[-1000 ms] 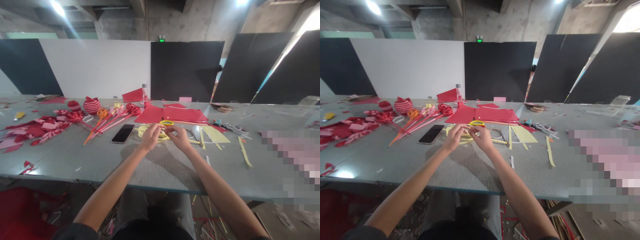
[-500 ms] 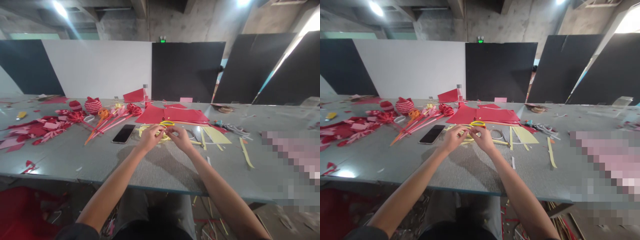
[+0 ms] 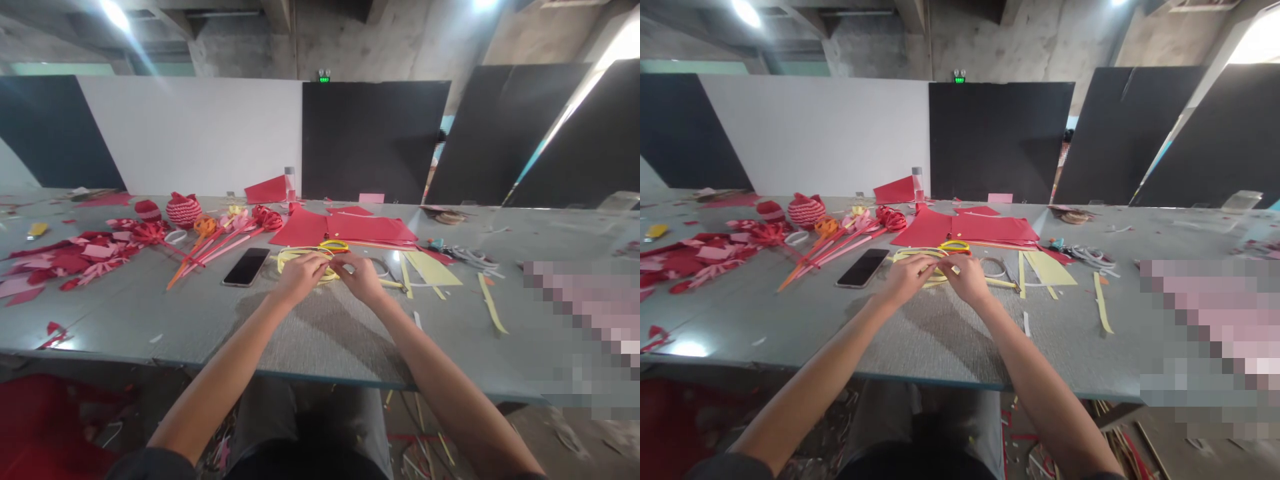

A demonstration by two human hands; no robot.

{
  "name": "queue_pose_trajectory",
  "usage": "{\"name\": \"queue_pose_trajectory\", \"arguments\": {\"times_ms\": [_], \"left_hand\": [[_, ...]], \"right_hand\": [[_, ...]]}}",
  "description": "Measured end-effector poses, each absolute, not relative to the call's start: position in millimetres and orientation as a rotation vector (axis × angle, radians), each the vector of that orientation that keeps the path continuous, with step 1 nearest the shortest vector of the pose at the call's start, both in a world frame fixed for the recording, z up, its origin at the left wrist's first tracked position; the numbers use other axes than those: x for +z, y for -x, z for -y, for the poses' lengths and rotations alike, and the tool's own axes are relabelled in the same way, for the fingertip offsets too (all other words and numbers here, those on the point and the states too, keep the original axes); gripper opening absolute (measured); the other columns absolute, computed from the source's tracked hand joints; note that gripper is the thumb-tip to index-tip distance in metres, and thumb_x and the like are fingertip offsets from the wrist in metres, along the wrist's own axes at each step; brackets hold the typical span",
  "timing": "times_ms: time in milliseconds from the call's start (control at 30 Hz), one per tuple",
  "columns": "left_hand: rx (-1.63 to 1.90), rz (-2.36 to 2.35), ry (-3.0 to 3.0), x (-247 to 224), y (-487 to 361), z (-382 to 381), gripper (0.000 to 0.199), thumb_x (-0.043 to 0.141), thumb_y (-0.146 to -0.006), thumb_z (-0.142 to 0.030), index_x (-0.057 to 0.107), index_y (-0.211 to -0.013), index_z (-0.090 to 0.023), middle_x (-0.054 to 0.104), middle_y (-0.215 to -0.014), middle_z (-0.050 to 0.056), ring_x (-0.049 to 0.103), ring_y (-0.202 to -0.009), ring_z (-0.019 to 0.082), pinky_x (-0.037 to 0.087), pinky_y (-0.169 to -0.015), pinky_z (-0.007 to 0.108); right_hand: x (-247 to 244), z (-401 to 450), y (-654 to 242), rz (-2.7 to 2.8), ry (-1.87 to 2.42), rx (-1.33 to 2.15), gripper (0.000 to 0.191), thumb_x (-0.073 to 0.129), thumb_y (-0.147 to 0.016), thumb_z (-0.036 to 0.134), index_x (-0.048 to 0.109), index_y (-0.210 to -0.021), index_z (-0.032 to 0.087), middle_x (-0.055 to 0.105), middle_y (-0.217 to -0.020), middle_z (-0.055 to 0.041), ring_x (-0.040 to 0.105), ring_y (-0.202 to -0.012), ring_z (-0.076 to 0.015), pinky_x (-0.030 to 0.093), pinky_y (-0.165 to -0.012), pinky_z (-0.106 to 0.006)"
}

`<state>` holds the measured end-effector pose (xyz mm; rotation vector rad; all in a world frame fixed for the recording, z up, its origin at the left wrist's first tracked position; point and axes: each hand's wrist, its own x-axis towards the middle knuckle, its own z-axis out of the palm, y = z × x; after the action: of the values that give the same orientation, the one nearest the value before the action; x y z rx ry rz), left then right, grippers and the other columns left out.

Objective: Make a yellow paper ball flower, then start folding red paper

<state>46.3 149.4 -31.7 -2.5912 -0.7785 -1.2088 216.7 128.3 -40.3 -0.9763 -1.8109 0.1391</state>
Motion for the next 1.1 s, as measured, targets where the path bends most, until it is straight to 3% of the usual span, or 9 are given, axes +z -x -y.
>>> {"name": "queue_pose_trajectory", "arguments": {"times_ms": [400,567,900,1100], "left_hand": [[-1.156,0.970,2.662,-39,-50,-150,0.013,0.052,-0.083,-0.015,0.064,-0.087,-0.017,0.069,-0.086,0.005,0.064,-0.076,0.018,0.048,-0.068,0.030],[-1.208,1.018,2.771,-42,-53,-153,0.012,0.054,-0.078,-0.013,0.065,-0.082,-0.018,0.068,-0.080,0.003,0.062,-0.073,0.016,0.048,-0.069,0.028],[-1.421,1.179,3.124,-24,-49,-143,0.016,0.053,-0.078,-0.026,0.065,-0.072,-0.017,0.065,-0.067,0.001,0.057,-0.061,0.012,0.044,-0.054,0.023],[-1.467,1.205,3.401,-18,-46,-141,0.016,0.049,-0.079,-0.026,0.061,-0.074,-0.016,0.062,-0.068,0.001,0.054,-0.057,0.009,0.042,-0.051,0.021]], "right_hand": [[-43,-134,-224,1.988,1.007,0.094,0.012,0.056,-0.082,0.019,0.068,-0.080,0.023,0.071,-0.083,-0.0042,0.063,-0.082,-0.0195,0.042,-0.078,-0.032],[-40,-135,-234,2.050,1.005,0.268,0.011,0.056,-0.081,0.023,0.066,-0.076,0.021,0.069,-0.075,-0.0016,0.061,-0.071,-0.0158,0.042,-0.065,-0.026],[-27,-129,-239,1.980,0.879,0.698,0.022,0.059,-0.079,0.041,0.064,-0.074,0.019,0.065,-0.069,0.0001,0.058,-0.064,-0.0126,0.044,-0.058,-0.025],[-22,-122,-238,1.913,0.761,0.958,0.021,0.062,-0.078,0.040,0.064,-0.079,0.019,0.068,-0.078,-0.0014,0.063,-0.072,-0.0126,0.049,-0.065,-0.026]]}}
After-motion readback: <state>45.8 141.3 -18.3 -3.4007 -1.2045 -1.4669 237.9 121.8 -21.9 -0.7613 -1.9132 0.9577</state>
